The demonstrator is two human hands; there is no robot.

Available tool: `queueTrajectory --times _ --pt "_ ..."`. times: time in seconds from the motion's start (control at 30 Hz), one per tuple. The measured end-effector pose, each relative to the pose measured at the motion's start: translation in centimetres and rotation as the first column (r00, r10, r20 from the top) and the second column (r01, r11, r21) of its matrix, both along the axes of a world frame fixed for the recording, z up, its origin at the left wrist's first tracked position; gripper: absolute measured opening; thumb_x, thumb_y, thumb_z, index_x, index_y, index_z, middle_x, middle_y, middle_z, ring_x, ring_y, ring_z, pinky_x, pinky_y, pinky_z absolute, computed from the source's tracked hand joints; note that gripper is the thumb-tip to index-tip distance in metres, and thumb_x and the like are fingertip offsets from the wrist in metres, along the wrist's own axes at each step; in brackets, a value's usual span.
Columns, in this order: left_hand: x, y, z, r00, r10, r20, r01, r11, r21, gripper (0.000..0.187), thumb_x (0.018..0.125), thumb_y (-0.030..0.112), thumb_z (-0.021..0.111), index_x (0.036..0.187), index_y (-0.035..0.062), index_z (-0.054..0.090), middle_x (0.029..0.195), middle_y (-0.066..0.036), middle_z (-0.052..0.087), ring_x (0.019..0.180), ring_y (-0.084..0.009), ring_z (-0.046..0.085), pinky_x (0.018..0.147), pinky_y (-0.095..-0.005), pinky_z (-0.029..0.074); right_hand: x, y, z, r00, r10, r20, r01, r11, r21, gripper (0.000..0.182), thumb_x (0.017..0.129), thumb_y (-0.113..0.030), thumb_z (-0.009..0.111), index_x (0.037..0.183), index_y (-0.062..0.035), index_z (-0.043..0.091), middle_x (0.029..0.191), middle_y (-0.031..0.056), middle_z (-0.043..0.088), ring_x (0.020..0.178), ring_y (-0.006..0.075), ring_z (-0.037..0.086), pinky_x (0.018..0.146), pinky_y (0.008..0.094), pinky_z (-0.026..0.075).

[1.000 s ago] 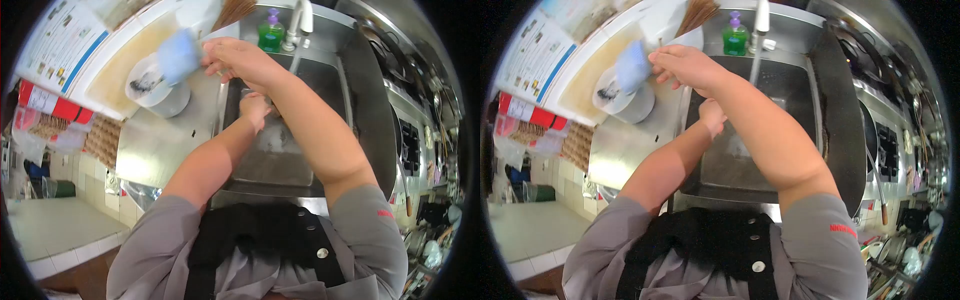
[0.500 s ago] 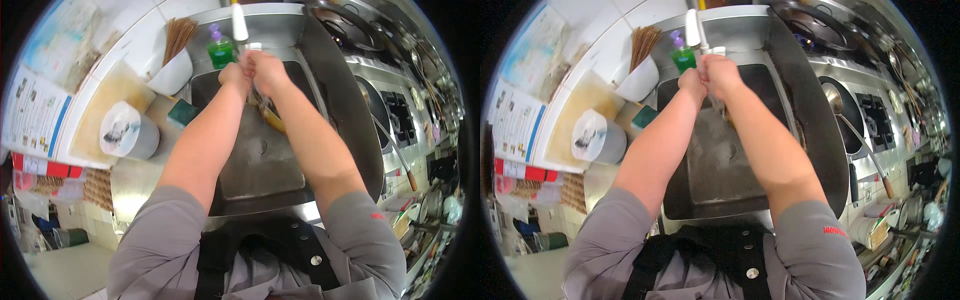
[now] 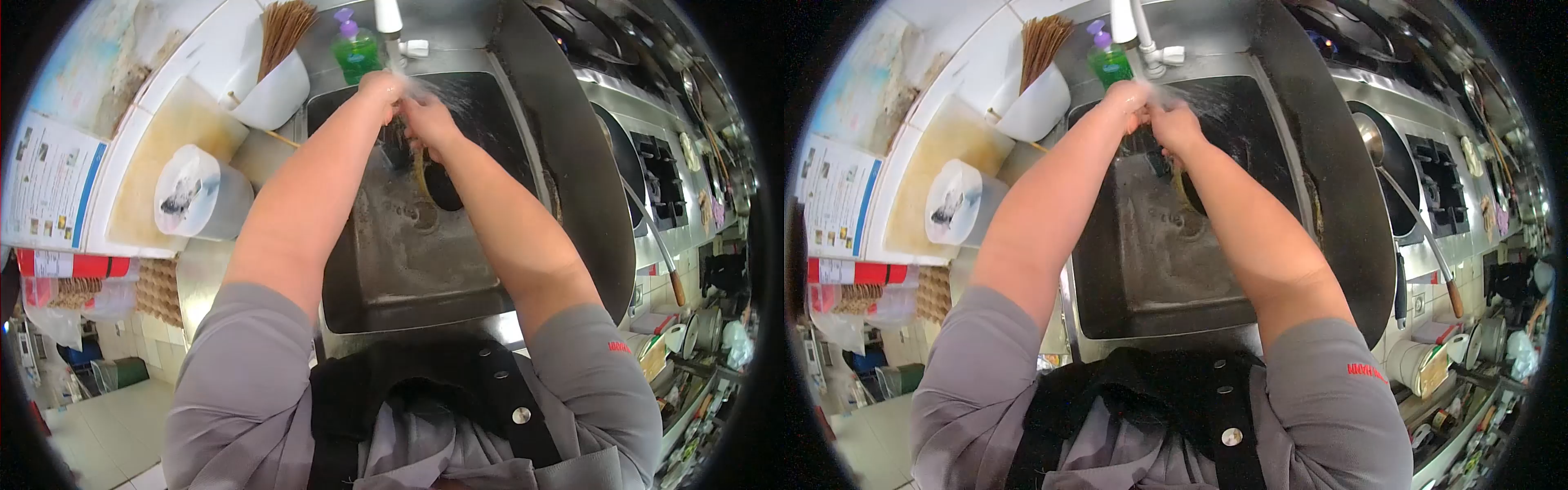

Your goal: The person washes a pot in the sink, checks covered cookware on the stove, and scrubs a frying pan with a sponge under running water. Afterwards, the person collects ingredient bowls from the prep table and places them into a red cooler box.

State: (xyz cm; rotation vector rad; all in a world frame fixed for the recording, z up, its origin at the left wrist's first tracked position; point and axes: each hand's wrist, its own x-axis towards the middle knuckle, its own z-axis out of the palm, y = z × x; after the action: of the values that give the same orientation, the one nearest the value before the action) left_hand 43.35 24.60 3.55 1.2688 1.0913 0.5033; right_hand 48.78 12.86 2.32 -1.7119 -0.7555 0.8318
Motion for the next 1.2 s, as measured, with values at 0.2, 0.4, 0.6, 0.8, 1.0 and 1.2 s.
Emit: queueTrajectory --times 0.2,0.4,0.6,0.8,1.0,1.2 --pt "-3.4 -0.2 0.9 0.855 -0.212 -0.474 0.365 0.894 0.26 0.034 0.092 0.026 0.053 0.087 -0.0023 0.07 0.082 -0.018 0.07 0.068 -0.0265 0.07 0.058 -0.0398 0.055 -0.1 0.2 3.0 0.952 0.227 -0.204 -0.24 0.97 -0.042 0.029 0.095 -0.03 0.059 0.11 -0.0051 0.058 0.086 0.0051 0.067 0.071 0.014 0.063 0.055 0.0284 0.049" --pt "-5.2 -2.2 -0.7 0.794 -0.02 -0.607 0.358 0.822 0.442 0.04 0.094 0.033 0.052 0.089 -0.001 0.073 0.096 -0.028 0.068 0.095 -0.0392 0.067 0.086 -0.044 0.052 -0.4 -1.7 -0.1 0.878 0.163 -0.45 -0.202 0.978 -0.041 0.035 0.099 -0.037 0.052 0.105 -0.0035 0.058 0.088 0.0094 0.067 0.076 0.0211 0.067 0.065 0.0349 0.054" --pt "-6.9 -6.9 -1.8 0.953 0.156 -0.261 0.032 0.802 0.596 0.031 0.095 0.027 0.05 0.106 0.0014 0.062 0.097 -0.023 0.069 0.095 -0.038 0.066 0.085 -0.0437 0.051 -3.6 -2.7 -2.4 0.458 0.003 -0.889 -0.086 0.995 -0.041 0.065 0.1 -0.057 0.032 0.116 0.003 0.051 0.109 0.0202 0.062 0.103 0.0366 0.063 0.089 0.0531 0.051" --pt "-8.0 -6.7 0.7 0.935 0.041 -0.352 0.223 0.703 0.675 0.04 0.096 0.031 0.052 0.123 0.003 0.059 0.108 -0.022 0.068 0.104 -0.0332 0.065 0.09 -0.0395 0.05 -4.0 4.2 -6.0 0.131 0.257 -0.957 0.346 0.893 0.287 0.034 0.098 -0.02 0.035 0.12 0.0003 0.052 0.114 0.021 0.062 0.102 0.035 0.062 0.087 0.0504 0.052" --pt "-16.6 -10.5 4.2 0.97 -0.225 -0.088 0.237 0.82 0.522 0.034 0.099 0.023 0.056 0.125 0.0014 0.057 0.113 -0.012 0.068 0.102 -0.0183 0.065 0.086 -0.0304 0.051 -3.1 6.7 -2.6 -0.268 0.062 -0.962 0.646 0.752 -0.131 0.02 0.099 -0.014 0.04 0.106 0.0015 0.049 0.096 0.015 0.059 0.082 0.0281 0.066 0.075 0.0483 0.059" --pt "-27.2 -15.7 1.7 0.977 -0.102 -0.185 0.152 0.948 0.28 0.032 0.1 0.022 0.055 0.122 -0.0003 0.059 0.105 -0.008 0.07 0.089 -0.013 0.066 0.079 -0.0268 0.051 -6.5 0.6 -3.4 -0.169 -0.206 -0.964 0.426 0.867 -0.26 0.007 0.097 -0.01 0.041 0.093 -0.0059 0.046 0.082 0.0071 0.056 0.067 0.0198 0.059 0.066 0.0395 0.053"
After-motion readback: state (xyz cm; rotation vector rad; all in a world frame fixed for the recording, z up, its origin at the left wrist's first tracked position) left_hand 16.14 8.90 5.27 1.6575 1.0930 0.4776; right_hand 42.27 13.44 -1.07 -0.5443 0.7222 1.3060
